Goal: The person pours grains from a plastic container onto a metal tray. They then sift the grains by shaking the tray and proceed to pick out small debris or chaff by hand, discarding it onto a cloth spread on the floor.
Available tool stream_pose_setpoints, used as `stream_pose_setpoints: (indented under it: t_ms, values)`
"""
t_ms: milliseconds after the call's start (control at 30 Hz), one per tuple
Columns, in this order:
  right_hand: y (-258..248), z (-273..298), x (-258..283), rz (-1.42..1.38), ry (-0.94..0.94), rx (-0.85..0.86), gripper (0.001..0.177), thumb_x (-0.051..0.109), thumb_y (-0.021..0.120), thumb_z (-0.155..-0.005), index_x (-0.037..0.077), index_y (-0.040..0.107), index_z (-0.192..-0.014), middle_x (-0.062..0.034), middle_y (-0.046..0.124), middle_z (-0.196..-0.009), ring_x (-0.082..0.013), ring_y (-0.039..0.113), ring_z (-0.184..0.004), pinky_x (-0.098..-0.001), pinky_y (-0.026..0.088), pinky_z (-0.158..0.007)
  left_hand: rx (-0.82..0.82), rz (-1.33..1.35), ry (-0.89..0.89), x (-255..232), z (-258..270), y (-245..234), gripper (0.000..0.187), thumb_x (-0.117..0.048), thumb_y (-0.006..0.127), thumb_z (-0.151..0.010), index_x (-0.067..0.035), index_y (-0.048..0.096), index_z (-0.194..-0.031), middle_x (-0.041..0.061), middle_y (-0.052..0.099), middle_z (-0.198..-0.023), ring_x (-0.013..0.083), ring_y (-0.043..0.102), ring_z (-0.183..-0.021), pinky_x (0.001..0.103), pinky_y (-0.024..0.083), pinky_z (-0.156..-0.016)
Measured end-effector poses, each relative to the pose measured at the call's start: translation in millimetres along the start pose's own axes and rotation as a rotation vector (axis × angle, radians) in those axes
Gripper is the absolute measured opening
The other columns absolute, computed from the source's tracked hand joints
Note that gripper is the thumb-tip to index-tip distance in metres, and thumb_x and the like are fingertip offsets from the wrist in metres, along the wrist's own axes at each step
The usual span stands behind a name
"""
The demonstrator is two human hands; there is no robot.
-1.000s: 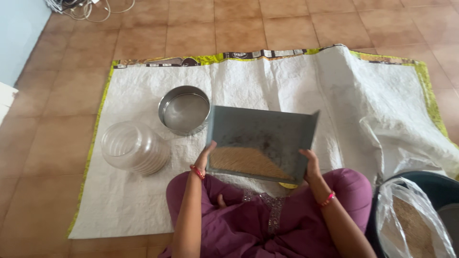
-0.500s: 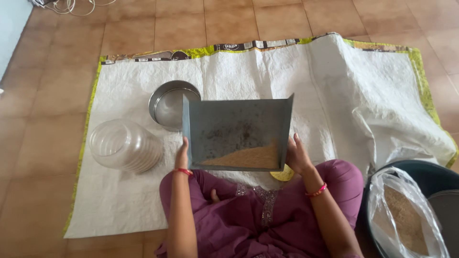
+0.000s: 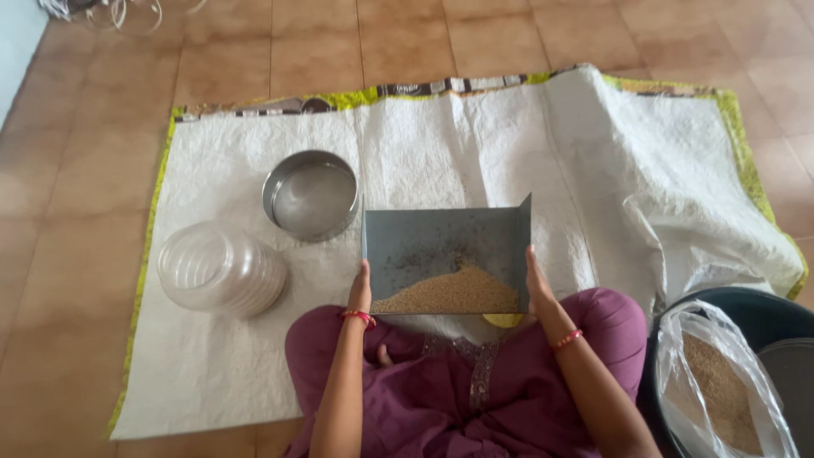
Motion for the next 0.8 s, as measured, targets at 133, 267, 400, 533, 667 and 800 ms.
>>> stream_pose_setpoints:
  t_ms: [133,267,400,533,667,800]
  values:
    - [-18,12,58,-0.152,-0.348,-0.033,0.100,0.083,0.017,-0.086,0.021,0.002,-0.163,-0.0054,-0.007,-0.173,-0.0265,-0.005,-0.157,-0.0555,0.001,-0.123,-0.102,-0.001,0.239,-32,-8,-11,0.100,-0.077,0.017,-0.096,0.003,0.030,-0.155,0.022,0.028,-0.164,0.0331,0.026,-0.154,0.039,0.022,-0.124]
    - [-45,18,90,-0.404,-0.691,-0.057,0.096,0.075,0.023,-0.096,0.007,0.007,-0.162,-0.0140,0.007,-0.172,-0.0284,0.009,-0.158,-0.0463,0.009,-0.127,-0.142,0.103,0.734,-74,-4,-25,0.094,-0.072,0.018,-0.101,0.003,0.035,-0.155,0.026,0.034,-0.159,0.0359,0.031,-0.148,0.041,0.025,-0.122]
    - [-18,-13,64,-0.323,-0.677,-0.110,0.091,0.067,0.026,-0.100,0.001,0.015,-0.162,-0.0159,0.015,-0.171,-0.0278,0.012,-0.157,-0.0418,0.011,-0.126,-0.193,-0.026,0.225,-30,-6,-10,0.086,-0.067,0.020,-0.103,0.000,0.040,-0.153,0.030,0.036,-0.150,0.0403,0.032,-0.139,0.044,0.025,-0.116]
    - [7,-41,18,-0.223,-0.408,-0.080,0.091,0.068,0.028,-0.099,0.002,0.020,-0.160,-0.0111,0.017,-0.171,-0.0235,0.013,-0.158,-0.0388,0.012,-0.127,-0.255,-0.047,0.250,-13,4,-8,0.091,-0.070,0.022,-0.101,0.003,0.038,-0.153,0.020,0.037,-0.162,0.0305,0.032,-0.151,0.035,0.025,-0.123]
    - [10,-35,1,-0.172,-0.327,-0.023,0.092,0.071,0.025,-0.096,0.008,0.011,-0.162,-0.0091,0.006,-0.172,-0.0234,0.004,-0.158,-0.0430,0.008,-0.127,-0.215,0.038,0.171,5,15,-12,0.093,-0.072,0.023,-0.098,0.001,0.035,-0.154,0.018,0.036,-0.162,0.0304,0.031,-0.152,0.035,0.024,-0.122]
    - [19,-26,-2,-0.091,-0.112,-0.062,0.090,0.071,0.020,-0.094,0.017,0.008,-0.164,-0.0083,0.000,-0.172,-0.0267,0.000,-0.157,-0.0527,0.007,-0.125,-0.187,0.011,0.043,-2,10,-14,0.096,-0.074,0.019,-0.095,-0.001,0.035,-0.155,0.018,0.036,-0.161,0.0317,0.033,-0.150,0.037,0.027,-0.120]
Point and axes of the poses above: each hand's wrist, its own z-axis away from the middle knuckle, its own y-axis out of the palm, x = y × z, the point moved 6 cm from there along -z, towards the middle knuckle
